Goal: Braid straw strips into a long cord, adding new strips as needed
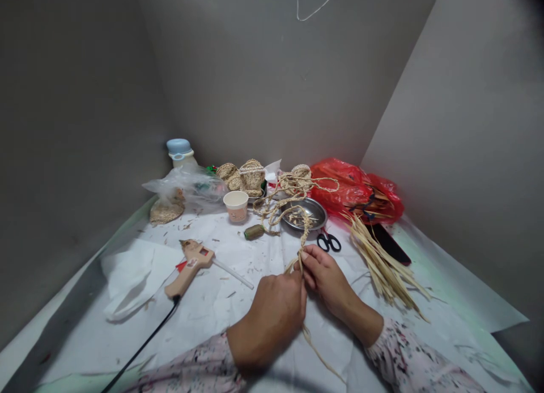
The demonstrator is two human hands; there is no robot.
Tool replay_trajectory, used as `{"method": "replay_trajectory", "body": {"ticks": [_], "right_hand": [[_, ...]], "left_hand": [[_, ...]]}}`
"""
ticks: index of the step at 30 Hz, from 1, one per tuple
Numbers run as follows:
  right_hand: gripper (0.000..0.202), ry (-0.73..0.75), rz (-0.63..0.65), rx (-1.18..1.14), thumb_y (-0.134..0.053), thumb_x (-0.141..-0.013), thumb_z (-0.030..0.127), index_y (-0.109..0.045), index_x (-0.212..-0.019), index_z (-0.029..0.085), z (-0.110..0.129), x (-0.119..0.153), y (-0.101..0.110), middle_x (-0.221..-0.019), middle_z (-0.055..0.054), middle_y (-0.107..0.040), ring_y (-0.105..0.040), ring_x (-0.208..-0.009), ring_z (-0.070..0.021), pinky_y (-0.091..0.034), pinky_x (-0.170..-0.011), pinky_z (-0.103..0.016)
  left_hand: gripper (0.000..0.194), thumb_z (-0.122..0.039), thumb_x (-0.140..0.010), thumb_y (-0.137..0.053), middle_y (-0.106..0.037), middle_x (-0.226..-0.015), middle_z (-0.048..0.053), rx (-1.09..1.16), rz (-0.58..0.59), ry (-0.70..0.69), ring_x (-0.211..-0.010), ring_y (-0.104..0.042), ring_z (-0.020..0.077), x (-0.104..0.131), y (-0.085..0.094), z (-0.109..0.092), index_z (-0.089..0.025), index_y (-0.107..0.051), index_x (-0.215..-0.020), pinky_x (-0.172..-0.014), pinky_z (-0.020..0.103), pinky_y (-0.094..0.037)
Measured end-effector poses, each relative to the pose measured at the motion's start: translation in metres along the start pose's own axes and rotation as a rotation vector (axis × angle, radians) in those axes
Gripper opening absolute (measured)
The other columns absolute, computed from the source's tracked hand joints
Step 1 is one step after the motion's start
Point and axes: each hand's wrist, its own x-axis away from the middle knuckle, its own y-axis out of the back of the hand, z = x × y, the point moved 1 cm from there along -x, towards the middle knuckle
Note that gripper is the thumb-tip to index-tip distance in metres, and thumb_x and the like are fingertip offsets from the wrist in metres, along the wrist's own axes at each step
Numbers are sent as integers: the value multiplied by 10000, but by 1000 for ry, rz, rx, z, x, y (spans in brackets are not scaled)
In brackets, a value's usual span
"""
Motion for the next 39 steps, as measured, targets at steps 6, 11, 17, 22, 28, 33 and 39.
{"method": "replay_trajectory", "body": {"ticks": [6, 11, 17, 22, 28, 33, 39], "right_hand": [[239, 19, -50, -121, -573, -828, 421, -493, -804, 196, 2, -3, 5, -631, 67, -487, -288, -415, -52, -219, -406, -202], [275, 22, -104, -107, -609, -795, 444, -488, -807, 197, 5, -7, 12, -613, 76, -453, -290, -411, -46, -188, -383, -197], [242, 8, -21, -31, -572, -830, 431, -507, -844, 198, 4, -4, 8, -602, 76, -436, -301, -417, -58, -213, -395, -207], [185, 74, 72, 59, -516, -872, 377, -515, -824, 198, 3, 0, 5, -600, 44, -517, -504, -540, -121, -395, -543, -250], [145, 105, 47, 282, -532, -847, 321, -547, -793, 187, 8, 0, 7, -603, 45, -514, -464, -553, -116, -356, -536, -240], [114, 109, 107, 244, -527, -843, 285, -559, -812, 180, 11, 1, 7, -662, 22, -599, -555, -619, -130, -413, -601, -243], [128, 180, 46, 362, -568, -805, 267, -640, -815, 162, 16, -1, 11, -728, -3, -649, -576, -697, -143, -438, -669, -251]], "left_hand": [[351, -326, -935, -332, -707, -796, 105, 111, -88, -37, -663, -645, 222, 0, -2, 2, -179, -648, -895, -610, 307, -408], [401, -405, -945, -327, -660, -721, 57, 308, -268, 55, -649, -585, 174, -4, 12, 11, -186, -626, -792, -604, 271, -361], [313, -341, -910, -394, -662, -1028, 71, 721, -304, 105, -911, -588, 195, -17, 15, 24, -184, -593, -1093, -803, 283, -414], [338, -379, -919, -354, -581, -687, 20, 1041, -5, -30, -639, -524, 145, -23, 0, 24, -153, -576, -800, -643, 249, -422], [335, -389, -904, -395, -588, -735, 26, 794, -22, -26, -715, -509, 156, -25, 4, 30, -159, -589, -757, -692, 256, -387], [355, -455, -843, -489, -538, -645, 2, 1007, 128, 38, -620, -450, 128, -27, 6, 32, -149, -565, -680, -615, 244, -356], [361, -483, -773, -595, -341, -461, -71, 1272, 185, 227, -428, -225, 67, -23, 9, 29, -156, -542, -630, -448, 262, -127]]}}
